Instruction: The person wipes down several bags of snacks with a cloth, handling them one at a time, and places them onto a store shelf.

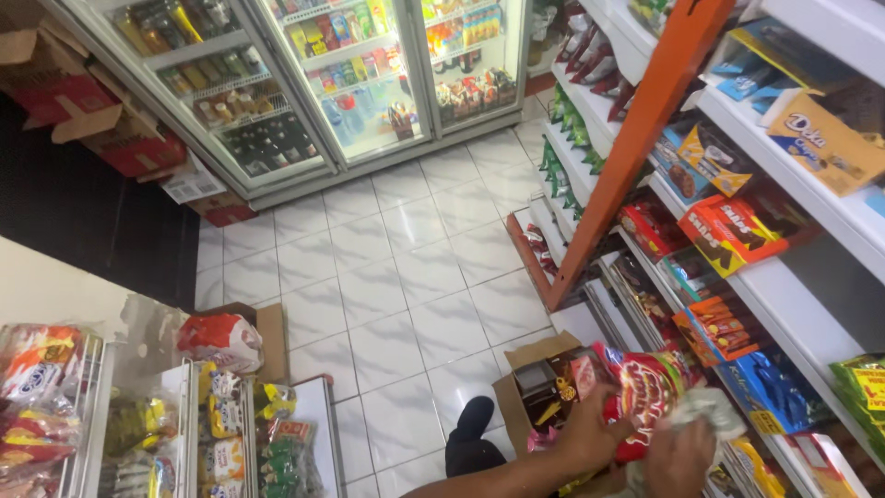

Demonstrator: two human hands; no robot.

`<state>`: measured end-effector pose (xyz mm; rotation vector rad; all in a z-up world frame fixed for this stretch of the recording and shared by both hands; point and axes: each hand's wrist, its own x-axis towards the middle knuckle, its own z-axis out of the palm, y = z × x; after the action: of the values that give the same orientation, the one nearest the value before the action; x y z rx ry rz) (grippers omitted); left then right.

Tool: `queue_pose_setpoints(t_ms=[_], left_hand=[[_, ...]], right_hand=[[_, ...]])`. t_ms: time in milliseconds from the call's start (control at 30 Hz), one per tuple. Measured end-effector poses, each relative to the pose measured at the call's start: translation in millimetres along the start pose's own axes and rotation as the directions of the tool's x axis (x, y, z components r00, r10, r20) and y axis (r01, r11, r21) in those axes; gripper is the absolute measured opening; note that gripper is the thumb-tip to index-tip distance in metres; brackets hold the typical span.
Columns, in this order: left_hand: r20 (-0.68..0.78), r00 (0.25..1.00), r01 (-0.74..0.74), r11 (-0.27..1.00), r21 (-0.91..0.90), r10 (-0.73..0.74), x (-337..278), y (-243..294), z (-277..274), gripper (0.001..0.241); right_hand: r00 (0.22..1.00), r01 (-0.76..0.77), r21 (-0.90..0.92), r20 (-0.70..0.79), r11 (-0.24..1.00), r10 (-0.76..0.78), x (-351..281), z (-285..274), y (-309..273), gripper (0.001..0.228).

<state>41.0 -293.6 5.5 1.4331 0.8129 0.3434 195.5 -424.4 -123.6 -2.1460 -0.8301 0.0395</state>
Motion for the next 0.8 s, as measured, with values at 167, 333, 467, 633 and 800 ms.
queue_pose_setpoints(t_ms=[167, 333, 467, 633, 800], left_hand=[[0.144, 0.976, -0.136, 0.975, -0.174, 0.162, 20, -4, -30, 0.051], [0.389, 0.887, -0.174, 0.961, -0.216, 0.248, 49, -15, -85, 0.053], [0.379, 0.823, -0.335, 0.901, -0.276, 0.423, 68, -23, -116, 0.058], [0.184, 0.983, -0.02, 0.98, 0.2, -0.018, 101, -18, -133, 0.057], [0.32, 0.827, 0.557, 0.757, -0.342, -0.463, 117, 5, -142, 0.064]], right_hand=[[0.903, -0.35, 0.119, 0.308, 0.929, 0.301, 38, -32, 17, 0.05], [0.843, -0.531, 0.625, 0.459, 0.572, 0.281, 42, -25, 14, 0.059], [0.853, -0.518, 0.427, 0.322, 0.741, 0.411, 33, -19, -5, 0.055], [0.875, -0.472, 0.265, 0.026, 0.841, 0.483, 48, -7, -59, 0.049], [0.984, -0.057, -0.265, -0.18, 0.963, 0.008, 60, 30, -124, 0.041]])
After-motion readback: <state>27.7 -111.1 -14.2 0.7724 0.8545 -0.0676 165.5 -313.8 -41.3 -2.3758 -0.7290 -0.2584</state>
